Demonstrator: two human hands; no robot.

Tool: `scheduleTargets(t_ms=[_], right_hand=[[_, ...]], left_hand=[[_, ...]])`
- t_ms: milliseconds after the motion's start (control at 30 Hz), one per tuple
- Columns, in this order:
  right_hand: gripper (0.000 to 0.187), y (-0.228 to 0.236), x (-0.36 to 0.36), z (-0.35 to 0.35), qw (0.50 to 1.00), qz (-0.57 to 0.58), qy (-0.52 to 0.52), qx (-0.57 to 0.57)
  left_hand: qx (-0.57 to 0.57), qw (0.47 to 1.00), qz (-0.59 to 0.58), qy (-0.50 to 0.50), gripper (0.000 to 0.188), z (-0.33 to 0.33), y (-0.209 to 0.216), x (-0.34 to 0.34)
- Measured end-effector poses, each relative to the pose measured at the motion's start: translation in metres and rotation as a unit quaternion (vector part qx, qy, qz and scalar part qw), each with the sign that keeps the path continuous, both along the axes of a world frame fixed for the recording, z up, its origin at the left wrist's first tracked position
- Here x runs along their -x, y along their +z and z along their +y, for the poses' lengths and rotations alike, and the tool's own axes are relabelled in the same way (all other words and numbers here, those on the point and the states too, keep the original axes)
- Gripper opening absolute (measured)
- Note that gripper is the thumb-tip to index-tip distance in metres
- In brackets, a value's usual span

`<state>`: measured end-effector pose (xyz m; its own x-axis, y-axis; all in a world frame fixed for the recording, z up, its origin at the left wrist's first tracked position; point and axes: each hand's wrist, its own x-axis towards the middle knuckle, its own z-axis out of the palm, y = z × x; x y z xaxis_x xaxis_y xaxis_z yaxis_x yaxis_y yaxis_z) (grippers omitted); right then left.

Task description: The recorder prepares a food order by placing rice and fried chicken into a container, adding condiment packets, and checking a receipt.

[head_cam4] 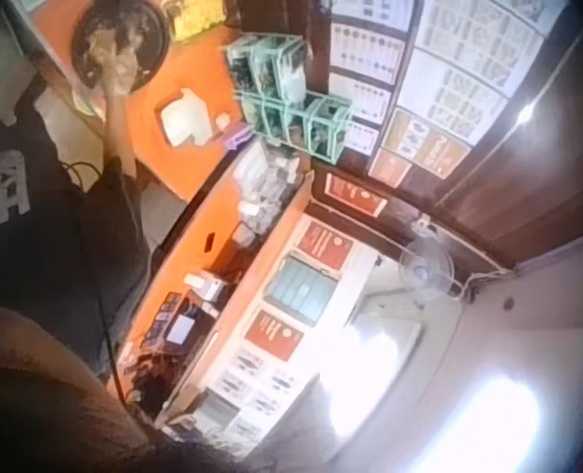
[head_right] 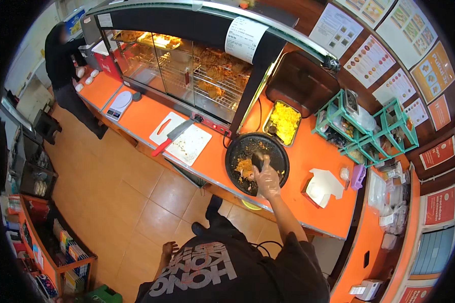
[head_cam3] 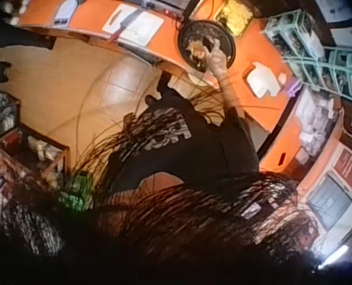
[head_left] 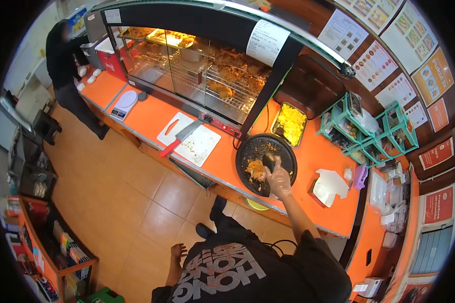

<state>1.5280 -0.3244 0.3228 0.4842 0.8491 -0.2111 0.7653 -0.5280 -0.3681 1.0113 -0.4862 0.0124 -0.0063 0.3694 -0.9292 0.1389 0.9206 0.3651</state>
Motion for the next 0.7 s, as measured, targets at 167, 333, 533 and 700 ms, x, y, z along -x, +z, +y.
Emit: scheduleTargets(t_ms=[167, 333, 533, 700], right_hand=[[0.065, -0.024, -0.049, 0.02, 0.981, -0.023, 0.17, 0.095], [0.078, -0.023, -0.071, 0.041, 0.994, -0.002, -0.011, 0.105], [0.083, -0.086, -0.115, 0.016, 0.998, -0.056, 0.013, 0.015], [0.052, -0.038, -0.057, 0.017, 0.944, -0.233, 0.046, -0.23]], left_hand=[[0.019, 0.996, -0.032, -0.08, 0.046, 0.009, -0.015, 0.009], [-0.013, 0.999, -0.023, -0.019, 0.047, 0.028, 0.0, 0.0], [-0.079, 0.995, -0.061, 0.001, 0.047, 0.034, 0.019, 0.008], [-0.046, 0.993, -0.103, 0.031, 0.053, 0.023, -0.003, 0.034]])
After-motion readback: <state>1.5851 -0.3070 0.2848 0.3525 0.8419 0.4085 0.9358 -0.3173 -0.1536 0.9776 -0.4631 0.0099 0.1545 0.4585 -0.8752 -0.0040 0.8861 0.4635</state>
